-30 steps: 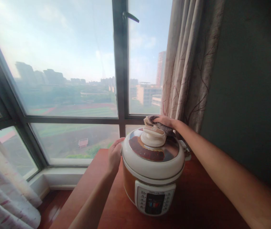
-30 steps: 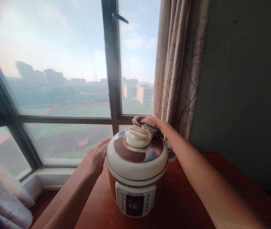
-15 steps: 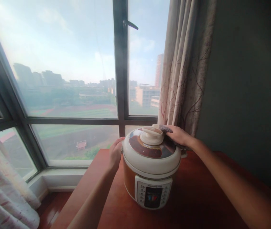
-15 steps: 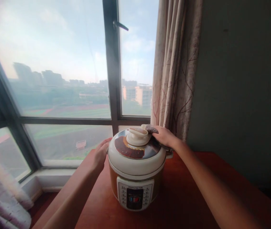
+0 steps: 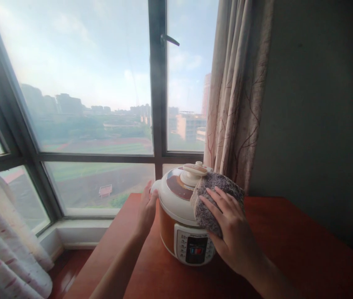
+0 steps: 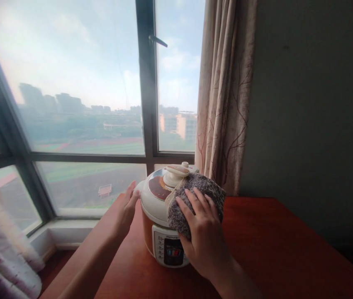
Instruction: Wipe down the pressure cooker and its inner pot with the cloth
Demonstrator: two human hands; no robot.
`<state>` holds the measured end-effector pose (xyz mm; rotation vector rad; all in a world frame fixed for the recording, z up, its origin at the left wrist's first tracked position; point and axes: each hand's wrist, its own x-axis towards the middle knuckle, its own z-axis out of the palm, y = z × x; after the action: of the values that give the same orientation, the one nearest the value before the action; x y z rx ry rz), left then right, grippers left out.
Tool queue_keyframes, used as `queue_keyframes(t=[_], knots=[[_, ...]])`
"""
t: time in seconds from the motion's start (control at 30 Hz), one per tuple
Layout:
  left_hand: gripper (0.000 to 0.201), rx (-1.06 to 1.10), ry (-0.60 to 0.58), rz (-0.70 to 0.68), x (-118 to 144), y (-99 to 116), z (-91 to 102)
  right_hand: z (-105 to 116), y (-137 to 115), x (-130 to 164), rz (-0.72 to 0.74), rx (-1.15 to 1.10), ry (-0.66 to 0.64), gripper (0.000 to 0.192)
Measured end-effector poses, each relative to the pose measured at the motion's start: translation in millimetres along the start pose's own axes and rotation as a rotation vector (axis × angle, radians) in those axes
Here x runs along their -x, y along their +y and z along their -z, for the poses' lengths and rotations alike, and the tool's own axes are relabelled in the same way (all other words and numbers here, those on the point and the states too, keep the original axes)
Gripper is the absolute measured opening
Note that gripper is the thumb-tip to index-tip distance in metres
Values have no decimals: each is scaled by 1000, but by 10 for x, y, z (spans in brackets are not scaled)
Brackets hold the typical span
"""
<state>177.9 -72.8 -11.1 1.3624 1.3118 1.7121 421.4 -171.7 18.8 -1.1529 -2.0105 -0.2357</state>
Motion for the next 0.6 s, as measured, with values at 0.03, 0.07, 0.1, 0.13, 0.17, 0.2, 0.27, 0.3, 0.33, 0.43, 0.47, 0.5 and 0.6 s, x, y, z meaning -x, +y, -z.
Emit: queue_keyframes(t=[0.03, 0.07, 0.1, 0.13, 0.17, 0.2, 0.27, 0.3, 0.33, 0.43, 0.47, 0.5, 0.6], knots=[[34, -17, 59, -41, 146, 9, 38, -30, -106, 0, 1, -33, 12, 68], [30, -17, 145, -93, 314, 14, 72, -62, -201, -15, -5, -79, 27, 66], [28, 11, 216, -139, 498, 15, 100, -94, -287, -41, -19, -138, 54, 63], [29, 55, 210, -156, 689, 12, 119, -126, -366, -75, -38, -209, 90, 59], [33, 101, 116, -137, 878, 6, 129, -156, -441, -113, -55, -288, 124, 56], [34, 141, -9, -90, 1054, -2, 129, -183, -513, -154, -63, -372, 149, 54], [33, 255, -114, 47, 1336, -19, 109, -229, -652, -232, -43, -528, 133, 55], [37, 342, -109, 122, 1431, -24, 96, -246, -717, -269, -19, -587, 87, 56], [44, 430, -100, 197, 1492, -24, 87, -259, -778, -304, 4, -628, 26, 57], [60, 652, -116, 346, 1509, 18, 122, -279, -911, -397, 54, -660, -145, 59], [63, 701, -132, 360, 1478, 43, 158, -281, -935, -422, 67, -655, -189, 60], [66, 741, -146, 356, 1438, 72, 202, -283, -950, -444, 84, -647, -226, 62], [79, 814, -188, 295, 1315, 142, 345, -284, -960, -487, 158, -621, -321, 70]])
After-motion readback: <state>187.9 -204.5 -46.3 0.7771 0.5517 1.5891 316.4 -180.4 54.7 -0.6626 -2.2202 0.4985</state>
